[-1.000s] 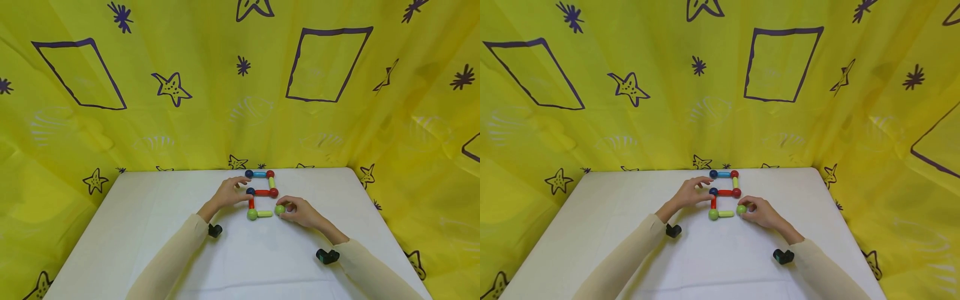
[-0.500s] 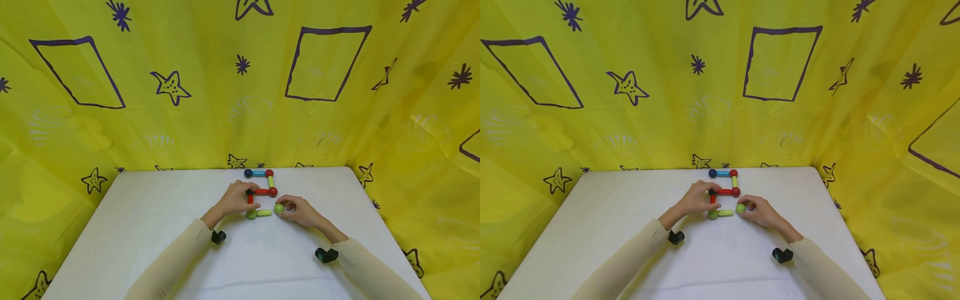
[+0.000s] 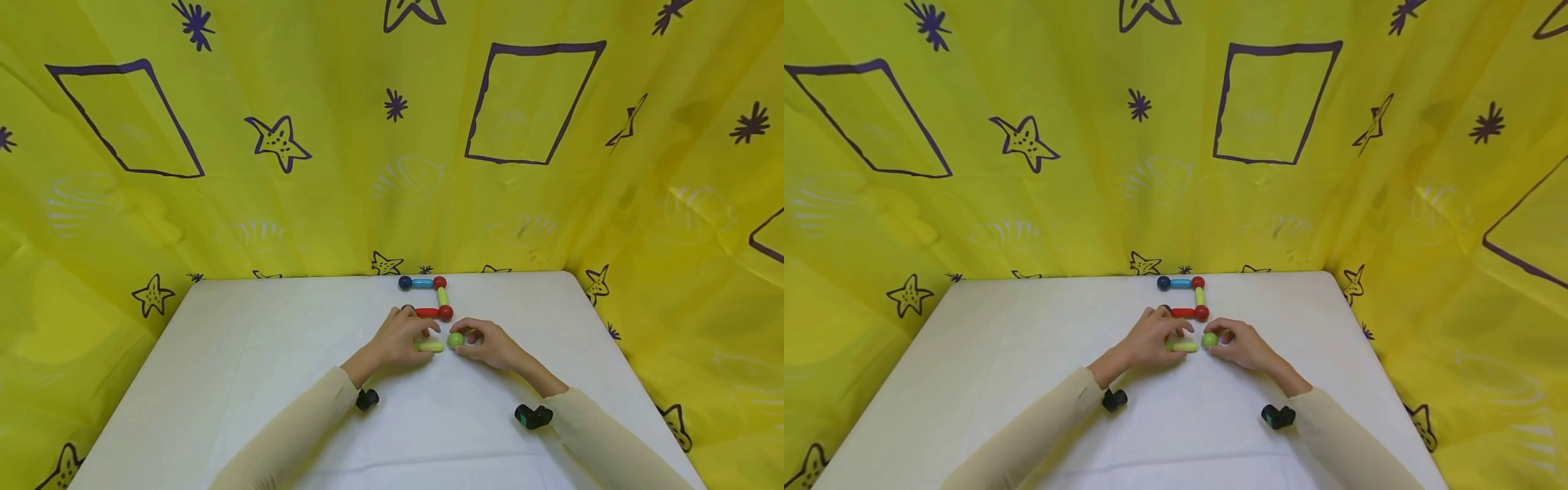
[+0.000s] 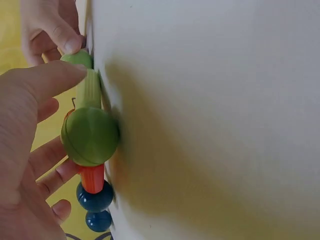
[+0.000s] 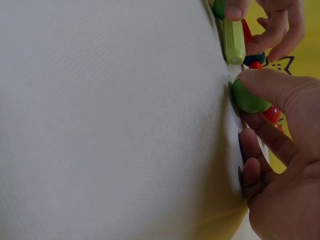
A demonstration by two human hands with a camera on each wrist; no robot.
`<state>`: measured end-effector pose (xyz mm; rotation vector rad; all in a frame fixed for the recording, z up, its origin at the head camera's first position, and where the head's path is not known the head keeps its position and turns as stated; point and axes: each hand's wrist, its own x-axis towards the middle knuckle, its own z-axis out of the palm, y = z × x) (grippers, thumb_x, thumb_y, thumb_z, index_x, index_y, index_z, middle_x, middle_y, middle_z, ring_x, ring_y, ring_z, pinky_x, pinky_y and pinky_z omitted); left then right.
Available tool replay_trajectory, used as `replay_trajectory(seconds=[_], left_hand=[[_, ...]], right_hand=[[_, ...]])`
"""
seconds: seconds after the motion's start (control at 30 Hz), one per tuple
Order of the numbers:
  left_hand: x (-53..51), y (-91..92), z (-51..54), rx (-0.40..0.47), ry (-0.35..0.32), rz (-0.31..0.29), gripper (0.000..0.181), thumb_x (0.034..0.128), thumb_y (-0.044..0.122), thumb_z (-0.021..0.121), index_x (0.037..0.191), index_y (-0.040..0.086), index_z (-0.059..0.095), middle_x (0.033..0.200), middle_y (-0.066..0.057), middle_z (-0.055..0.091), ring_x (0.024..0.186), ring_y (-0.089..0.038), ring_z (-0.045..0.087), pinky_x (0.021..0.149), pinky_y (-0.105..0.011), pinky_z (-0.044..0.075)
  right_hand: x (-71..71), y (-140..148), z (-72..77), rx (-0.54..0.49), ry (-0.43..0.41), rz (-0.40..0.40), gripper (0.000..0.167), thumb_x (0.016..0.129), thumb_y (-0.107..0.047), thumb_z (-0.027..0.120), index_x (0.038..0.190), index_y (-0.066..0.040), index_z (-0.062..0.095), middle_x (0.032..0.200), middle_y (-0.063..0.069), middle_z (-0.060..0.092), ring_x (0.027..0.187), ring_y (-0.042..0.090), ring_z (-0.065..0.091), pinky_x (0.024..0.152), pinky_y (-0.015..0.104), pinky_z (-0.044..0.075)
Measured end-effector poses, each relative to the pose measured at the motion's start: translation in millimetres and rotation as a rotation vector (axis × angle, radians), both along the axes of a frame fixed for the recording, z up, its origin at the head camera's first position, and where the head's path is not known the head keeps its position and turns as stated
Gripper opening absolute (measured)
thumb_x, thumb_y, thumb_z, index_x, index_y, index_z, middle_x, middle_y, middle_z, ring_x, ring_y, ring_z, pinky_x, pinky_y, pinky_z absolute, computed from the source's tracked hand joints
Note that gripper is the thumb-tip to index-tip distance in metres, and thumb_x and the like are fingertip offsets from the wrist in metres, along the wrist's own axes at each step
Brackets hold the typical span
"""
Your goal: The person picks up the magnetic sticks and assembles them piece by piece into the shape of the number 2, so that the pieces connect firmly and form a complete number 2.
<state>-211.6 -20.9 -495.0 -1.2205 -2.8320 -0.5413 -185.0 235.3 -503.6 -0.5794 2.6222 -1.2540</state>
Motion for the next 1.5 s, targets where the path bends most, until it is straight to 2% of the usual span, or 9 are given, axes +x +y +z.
replay_trajectory(seconds=[0.3,0.5,0.83,1.17,1.5], left_hand=[[2.2,2.1,-3.4,-0.011,0.03,0.001,0.023,0.0896,0.031,0.078,0.112,0.027,0.075,0.091,0.015,0.072,0.096,-0.014,0.05,0.086,-0.034,0.036],[2.1,1.0,-5.0,0.02,0.021,-0.002,0.017,0.0877,0.026,0.08,0.104,0.028,0.077,0.084,0.015,0.07,0.092,-0.012,0.045,0.084,-0.033,0.032],[3.8,-0.2,-4.8,0.085,-0.022,0.018,0.015,0.0878,0.025,0.081,0.102,0.026,0.079,0.084,0.015,0.071,0.092,-0.012,0.045,0.082,-0.033,0.032],[3.0,-0.7,-5.9,0.088,-0.031,0.018,0.014,0.0881,0.025,0.081,0.102,0.026,0.079,0.084,0.016,0.069,0.094,-0.011,0.045,0.084,-0.033,0.031],[3.2,0.7,-5.8,0.081,-0.014,0.011,0.015,0.0871,0.024,0.081,0.102,0.026,0.08,0.085,0.015,0.07,0.094,-0.012,0.045,0.082,-0.033,0.031]], right_hand=[[0.7,-1.0,0.4,-0.002,-0.009,-0.005,0.031,0.09,-0.017,0.08,0.12,-0.016,0.07,0.11,-0.001,0.068,0.09,0.021,0.056,0.08,0.03,0.048],[2.1,-0.8,1.1,-0.007,-0.009,-0.007,0.033,0.09,-0.017,0.08,0.121,-0.014,0.07,0.109,-0.001,0.068,0.09,0.021,0.056,0.079,0.031,0.048],[2.6,-2.7,-1.3,-0.016,-0.009,-0.016,0.033,0.09,-0.015,0.08,0.122,-0.012,0.07,0.11,0.0,0.068,0.092,0.022,0.055,0.081,0.031,0.048],[4.0,-8.0,-1.1,0.002,0.002,0.026,0.031,0.091,-0.016,0.079,0.121,-0.014,0.072,0.114,0.0,0.069,0.093,0.022,0.056,0.083,0.035,0.047],[6.6,-9.6,1.4,0.027,0.01,0.021,0.033,0.091,-0.015,0.079,0.123,-0.012,0.071,0.116,0.001,0.069,0.094,0.022,0.056,0.083,0.035,0.048]])
